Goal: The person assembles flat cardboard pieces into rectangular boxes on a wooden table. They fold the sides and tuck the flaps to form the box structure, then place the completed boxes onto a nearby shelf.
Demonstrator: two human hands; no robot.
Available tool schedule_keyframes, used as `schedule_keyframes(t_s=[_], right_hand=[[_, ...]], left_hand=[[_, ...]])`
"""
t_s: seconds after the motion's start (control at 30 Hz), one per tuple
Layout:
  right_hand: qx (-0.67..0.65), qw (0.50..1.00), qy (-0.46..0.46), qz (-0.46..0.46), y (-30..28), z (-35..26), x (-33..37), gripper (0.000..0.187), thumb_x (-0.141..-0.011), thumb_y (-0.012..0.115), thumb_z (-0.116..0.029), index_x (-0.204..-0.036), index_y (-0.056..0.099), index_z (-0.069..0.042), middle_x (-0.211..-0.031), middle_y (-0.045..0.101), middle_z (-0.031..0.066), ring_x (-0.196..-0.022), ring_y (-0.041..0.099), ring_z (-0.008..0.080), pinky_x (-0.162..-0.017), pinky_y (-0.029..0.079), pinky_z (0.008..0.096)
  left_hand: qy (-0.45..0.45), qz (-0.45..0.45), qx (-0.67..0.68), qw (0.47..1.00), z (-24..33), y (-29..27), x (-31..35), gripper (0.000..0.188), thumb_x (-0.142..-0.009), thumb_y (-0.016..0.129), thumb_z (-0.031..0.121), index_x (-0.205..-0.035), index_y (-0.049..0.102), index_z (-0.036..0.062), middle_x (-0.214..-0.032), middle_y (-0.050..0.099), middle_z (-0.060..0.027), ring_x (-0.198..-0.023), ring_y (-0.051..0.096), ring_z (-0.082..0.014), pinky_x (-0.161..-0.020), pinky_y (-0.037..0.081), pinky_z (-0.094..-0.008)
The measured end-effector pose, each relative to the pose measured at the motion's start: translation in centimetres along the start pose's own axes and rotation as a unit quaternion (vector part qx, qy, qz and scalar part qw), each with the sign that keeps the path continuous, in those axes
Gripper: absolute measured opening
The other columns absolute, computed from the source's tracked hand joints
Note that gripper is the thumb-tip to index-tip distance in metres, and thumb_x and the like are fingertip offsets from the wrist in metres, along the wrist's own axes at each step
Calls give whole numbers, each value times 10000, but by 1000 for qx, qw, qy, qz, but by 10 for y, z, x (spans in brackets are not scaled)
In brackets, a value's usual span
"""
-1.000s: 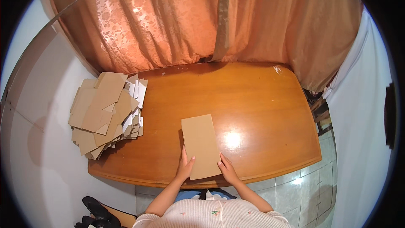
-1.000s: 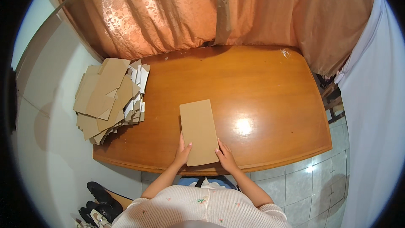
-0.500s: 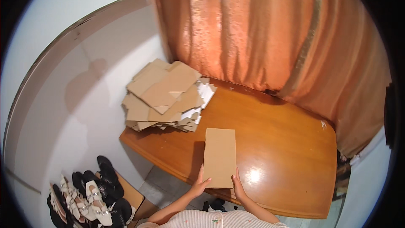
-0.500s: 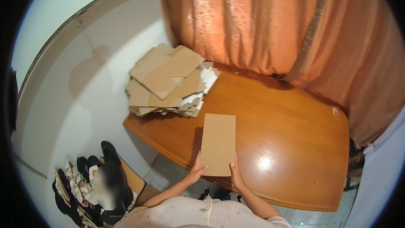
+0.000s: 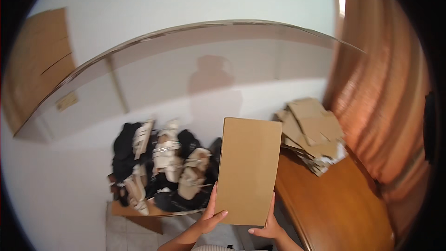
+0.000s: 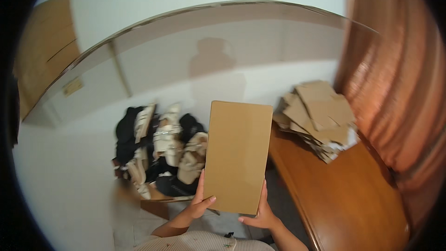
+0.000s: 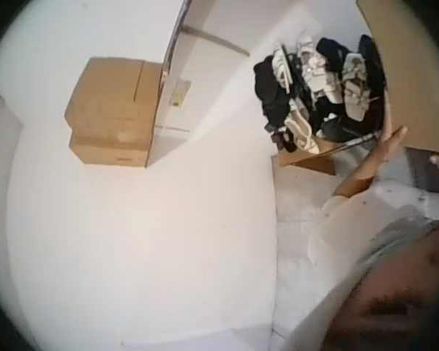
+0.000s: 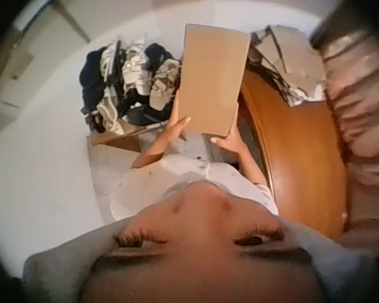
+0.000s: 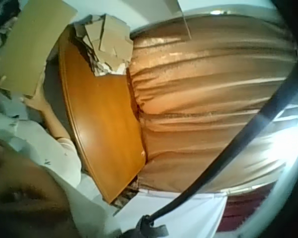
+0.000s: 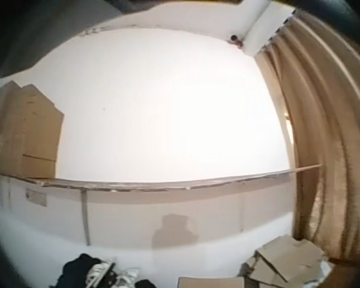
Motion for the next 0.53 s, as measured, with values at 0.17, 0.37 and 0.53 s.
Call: schedule_keyframes(t_s=[0.17, 0.37, 0.53], right_hand=[[78, 970, -207, -105, 149, -37, -72, 1296, -674, 831, -285, -1499, -138, -40, -1538, -50, 322, -1437, 13, 472, -1122, 115, 560], [52, 903, -407, -128, 302, -108, -124, 1168, -674, 842, -313, -1523, 81, -59, -1516, 118, 343, -1364, 214, 539, -1072, 223, 597], [3, 841, -513, -170, 387, -172, -155, 1087, -692, 847, -318, -1525, 156, -221, -1533, 151, 295, -1359, 239, 523, -1065, 257, 587]], left_hand=[[96, 146, -103, 979, 92, -115, 112, 897, -959, 458, 31, -1454, -287, 101, -1595, -78, -127, -1463, -25, -229, -1151, 58, -390], [124, 296, -168, 932, 186, -203, 233, 969, -895, 515, 45, -1487, -239, 193, -1594, -105, -109, -1467, -5, -243, -1159, 83, -436], [171, 440, -245, 847, 255, -248, 302, 1072, -847, 681, 325, -1516, -146, 192, -1599, -48, -77, -1465, 36, -247, -1168, 56, -442]])
Point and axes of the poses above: each hand's wrist, its own x-axis away from the middle knuckle, its own y-axis out of the palm, z = x × y, the point moved 10 cm from there along -x, towards the middle knuckle
